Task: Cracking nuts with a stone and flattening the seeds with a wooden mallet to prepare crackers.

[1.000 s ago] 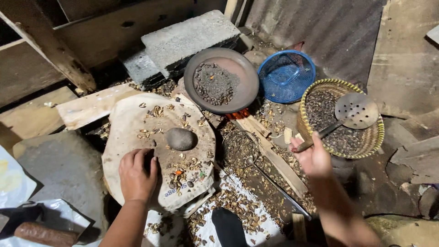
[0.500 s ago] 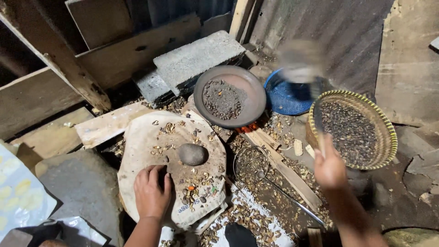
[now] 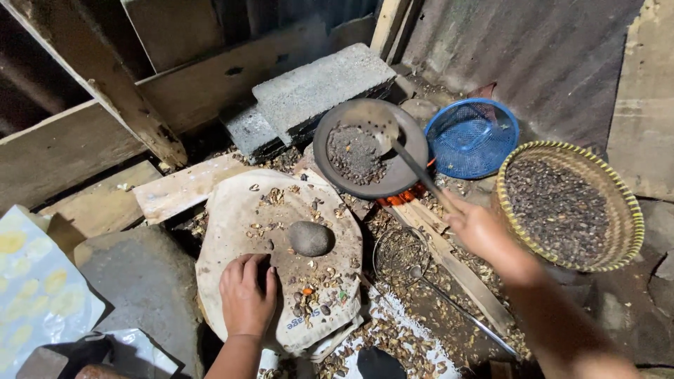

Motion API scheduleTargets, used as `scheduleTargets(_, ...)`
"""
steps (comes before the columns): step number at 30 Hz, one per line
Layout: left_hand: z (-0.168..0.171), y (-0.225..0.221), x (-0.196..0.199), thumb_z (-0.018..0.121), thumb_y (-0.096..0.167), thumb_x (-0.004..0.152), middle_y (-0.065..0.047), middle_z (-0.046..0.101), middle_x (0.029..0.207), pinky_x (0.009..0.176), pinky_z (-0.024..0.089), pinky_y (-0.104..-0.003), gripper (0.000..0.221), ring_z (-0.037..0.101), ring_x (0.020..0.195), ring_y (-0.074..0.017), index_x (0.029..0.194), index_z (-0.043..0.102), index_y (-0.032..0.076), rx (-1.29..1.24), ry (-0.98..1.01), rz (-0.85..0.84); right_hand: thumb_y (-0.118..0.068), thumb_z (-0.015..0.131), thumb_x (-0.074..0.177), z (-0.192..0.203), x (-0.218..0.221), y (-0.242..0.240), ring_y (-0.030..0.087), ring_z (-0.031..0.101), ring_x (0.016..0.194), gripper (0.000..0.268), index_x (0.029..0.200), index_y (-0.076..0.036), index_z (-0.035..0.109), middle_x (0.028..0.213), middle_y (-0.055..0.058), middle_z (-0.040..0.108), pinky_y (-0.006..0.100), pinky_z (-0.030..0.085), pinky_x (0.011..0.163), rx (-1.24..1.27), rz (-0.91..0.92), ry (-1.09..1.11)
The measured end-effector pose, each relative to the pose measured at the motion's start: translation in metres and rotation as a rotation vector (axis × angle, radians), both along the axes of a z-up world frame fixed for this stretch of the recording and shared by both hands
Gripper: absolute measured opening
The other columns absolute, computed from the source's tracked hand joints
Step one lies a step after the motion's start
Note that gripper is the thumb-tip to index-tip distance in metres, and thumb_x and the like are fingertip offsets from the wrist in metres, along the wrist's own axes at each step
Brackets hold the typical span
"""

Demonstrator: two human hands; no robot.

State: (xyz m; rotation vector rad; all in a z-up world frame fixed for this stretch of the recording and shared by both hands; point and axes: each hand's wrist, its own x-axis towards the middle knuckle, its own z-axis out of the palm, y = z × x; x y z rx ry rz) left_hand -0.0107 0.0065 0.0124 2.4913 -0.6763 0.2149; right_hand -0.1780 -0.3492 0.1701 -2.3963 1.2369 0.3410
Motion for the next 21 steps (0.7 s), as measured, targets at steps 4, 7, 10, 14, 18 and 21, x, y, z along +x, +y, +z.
scheduleTargets(4,0.003,0.001,0.001,0.066,0.030,0.090,-0.007,0.060,0.124,0.109,0.040,-0.042,0.034,0.054,0.121,-0.0276,0.120,0.066,0.015,-0.025,0.006,-0.003,-0.006,0.051,0.101,0.024,0.006,-0.004,0.013,0.045,0.043,0.056,0.152,-0.027,0.044,0.161,-0.002,0.042,0.026,0.043,0.036,0.099,-0.068,-0.162)
scheduleTargets(7,0.002,0.001,0.000,0.066,0.031,0.090,-0.005,0.060,0.124,0.112,0.039,-0.042,0.033,0.053,0.122,-0.0261,0.120,0.067,0.016,0.005,0.038,0.002,-0.014,0.045,0.109,0.040,0.014,-0.019,0.015,0.047,0.046,0.056,0.161,-0.031,0.034,0.114,0.018,0.077,0.027,0.050,0.045,-0.040,-0.075,0.203)
scheduleTargets(10,0.000,0.001,0.001,0.066,0.030,0.090,-0.007,0.060,0.125,0.110,0.040,-0.042,0.034,0.054,0.121,-0.0277,0.121,0.067,0.015,-0.034,0.011,0.007,-0.022,0.057,0.101,0.031,0.014,-0.053,0.019,0.058,0.047,0.058,0.156,-0.031,0.043,0.101,0.010,0.082,0.030,0.054,0.049,-0.020,0.125,0.367)
scheduleTargets(14,0.005,0.001,0.002,0.066,0.031,0.090,-0.006,0.061,0.123,0.110,0.039,-0.042,0.033,0.054,0.121,-0.0267,0.120,0.067,0.015,-0.023,0.025,0.011,-0.013,0.059,0.099,0.040,0.027,-0.043,0.017,0.033,0.031,0.050,0.147,-0.030,0.062,0.048,0.008,0.050,0.031,0.025,0.028,0.450,-0.054,0.116)
scheduleTargets(18,0.005,0.001,0.001,0.065,0.029,0.090,-0.006,0.061,0.122,0.110,0.039,-0.042,0.032,0.054,0.120,-0.0273,0.119,0.067,0.015,-0.029,0.015,-0.003,-0.016,0.058,0.103,0.013,0.038,-0.025,0.011,0.029,0.032,0.041,0.143,-0.020,0.068,0.050,0.004,0.050,0.023,0.022,0.024,0.606,-0.197,-0.074)
scheduleTargets(21,0.006,0.001,0.000,0.065,0.032,0.091,-0.005,0.062,0.123,0.114,0.037,-0.042,0.032,0.053,0.125,-0.0261,0.119,0.068,0.016,0.008,0.064,0.019,-0.012,0.061,0.100,-0.005,0.032,-0.007,0.011,0.033,0.035,0.043,0.143,-0.010,0.063,0.054,0.004,0.051,0.025,0.027,0.027,0.564,-0.312,-0.233)
